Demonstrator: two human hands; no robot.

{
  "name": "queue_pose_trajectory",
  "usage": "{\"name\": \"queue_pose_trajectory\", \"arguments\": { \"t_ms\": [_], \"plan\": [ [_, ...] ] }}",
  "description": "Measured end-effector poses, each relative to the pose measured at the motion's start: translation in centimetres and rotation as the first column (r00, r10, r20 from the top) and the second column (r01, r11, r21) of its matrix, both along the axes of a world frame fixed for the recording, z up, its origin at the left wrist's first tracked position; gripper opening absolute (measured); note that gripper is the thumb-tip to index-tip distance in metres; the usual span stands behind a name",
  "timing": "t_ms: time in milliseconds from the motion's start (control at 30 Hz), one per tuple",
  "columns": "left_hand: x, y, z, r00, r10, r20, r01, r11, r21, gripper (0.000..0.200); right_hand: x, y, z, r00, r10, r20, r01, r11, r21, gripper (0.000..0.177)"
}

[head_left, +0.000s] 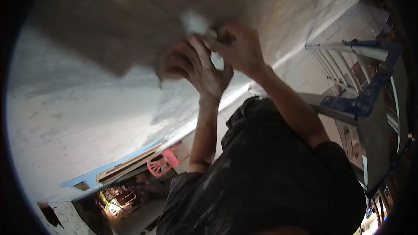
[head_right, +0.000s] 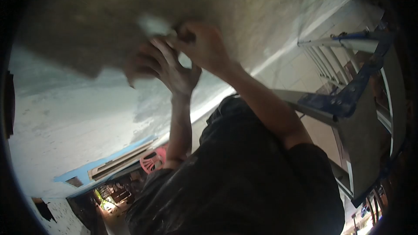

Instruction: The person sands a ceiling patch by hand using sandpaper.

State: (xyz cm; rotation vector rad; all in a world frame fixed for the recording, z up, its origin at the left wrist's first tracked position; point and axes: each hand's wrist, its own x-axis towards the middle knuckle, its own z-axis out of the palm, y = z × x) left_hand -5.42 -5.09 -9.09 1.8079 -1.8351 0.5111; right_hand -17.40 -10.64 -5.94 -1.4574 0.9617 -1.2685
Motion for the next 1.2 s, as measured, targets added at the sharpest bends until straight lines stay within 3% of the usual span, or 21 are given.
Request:
{"name": "queue_pose_trajectory", "arguments": {
  "t_ms": [33, 133, 200, 300, 333, 433, 600, 700, 800, 900, 1000, 1067, 1100, 1200],
  "plan": [
    [-0.6, -0.5, 1.6, 1.0, -0.011, -0.024, 0.008, 0.996, -0.091, 0.1, 0.1, -0.5, 0.5, 1.0, 0.004, 0.022, -0.004, 1.0, 0.012, 0.024],
    [-1.4, -0.3, 2.4, 0.999, 0.053, 0.006, -0.052, 0.995, -0.086, 0.096, 0.0, -0.6, 1.7, 0.979, -0.001, 0.206, 0.0, 1.0, 0.005, 0.025],
    [-1.3, -0.3, 0.0, 0.998, 0.057, -0.031, -0.059, 0.993, -0.101, 0.093, 0.5, 0.2, -1.6, 0.989, -0.007, 0.148, -0.006, 0.996, 0.086, 0.024],
    [-0.7, 0.1, -2.8, 0.998, 0.061, 0.001, -0.06, 0.991, -0.117, 0.092, 0.2, -0.1, -1.9, 0.999, -0.006, 0.049, 0.002, 0.995, 0.097, 0.024],
    [-0.8, 0.0, -2.0, 0.997, 0.07, -0.014, -0.07, 0.998, 0.001, 0.093, 0.1, 0.4, -1.6, 1.0, 0.001, 0.012, -0.003, 0.994, 0.111, 0.024],
    [-1.8, -0.5, 1.5, 0.996, 0.078, -0.046, -0.081, 0.994, -0.075, 0.095, 0.4, -0.1, 0.1, 0.972, 0.012, 0.234, -0.031, 0.997, 0.077, 0.024],
    [-1.3, -0.4, -2.3, 0.994, 0.109, -0.022, -0.111, 0.983, -0.146, 0.094, 0.7, 0.5, -2.4, 0.988, 0.017, 0.153, -0.045, 0.982, 0.183, 0.021],
    [-1.2, -0.2, -3.2, 0.993, 0.115, -0.018, -0.116, 0.986, -0.122, 0.093, 0.8, 0.7, -2.4, 0.984, -0.01, 0.18, -0.015, 0.991, 0.133, 0.02],
    [-2.4, -1.0, 1.2, 0.993, 0.108, -0.049, -0.113, 0.987, -0.111, 0.093, 0.5, -0.2, -0.2, 0.949, 0.018, 0.316, -0.048, 0.995, 0.087, 0.019],
    [-2.1, -1.6, 0.7, 0.993, 0.112, -0.024, -0.114, 0.973, -0.202, 0.092, 0.5, -0.3, -0.3, 0.986, -0.023, 0.167, 0.011, 0.998, 0.069, 0.019],
    [-1.3, -0.4, -5.1, 0.986, 0.162, 0.027, -0.16, 0.986, -0.048, 0.092, -0.2, 0.8, -2.7, 0.998, 0.019, 0.054, -0.032, 0.966, 0.258, 0.021],
    [-1.0, 0.0, -7.2, 0.99, 0.133, 0.04, -0.131, 0.991, -0.04, 0.092, 0.7, 1.1, -6.4, 0.983, -0.014, 0.181, -0.041, 0.953, 0.301, 0.022],
    [-1.6, 0.2, -6.7, 0.992, 0.116, 0.046, -0.115, 0.993, -0.022, 0.093, 0.7, 1.1, -6.0, 0.97, -0.036, 0.241, -0.048, 0.941, 0.334, 0.023],
    [-2.6, -0.7, -4.7, 0.995, 0.077, -0.06, -0.078, 0.997, -0.009, 0.095, -0.4, 0.2, -4.0, 0.978, -0.034, 0.204, -0.028, 0.954, 0.297, 0.025]
  ]
}}
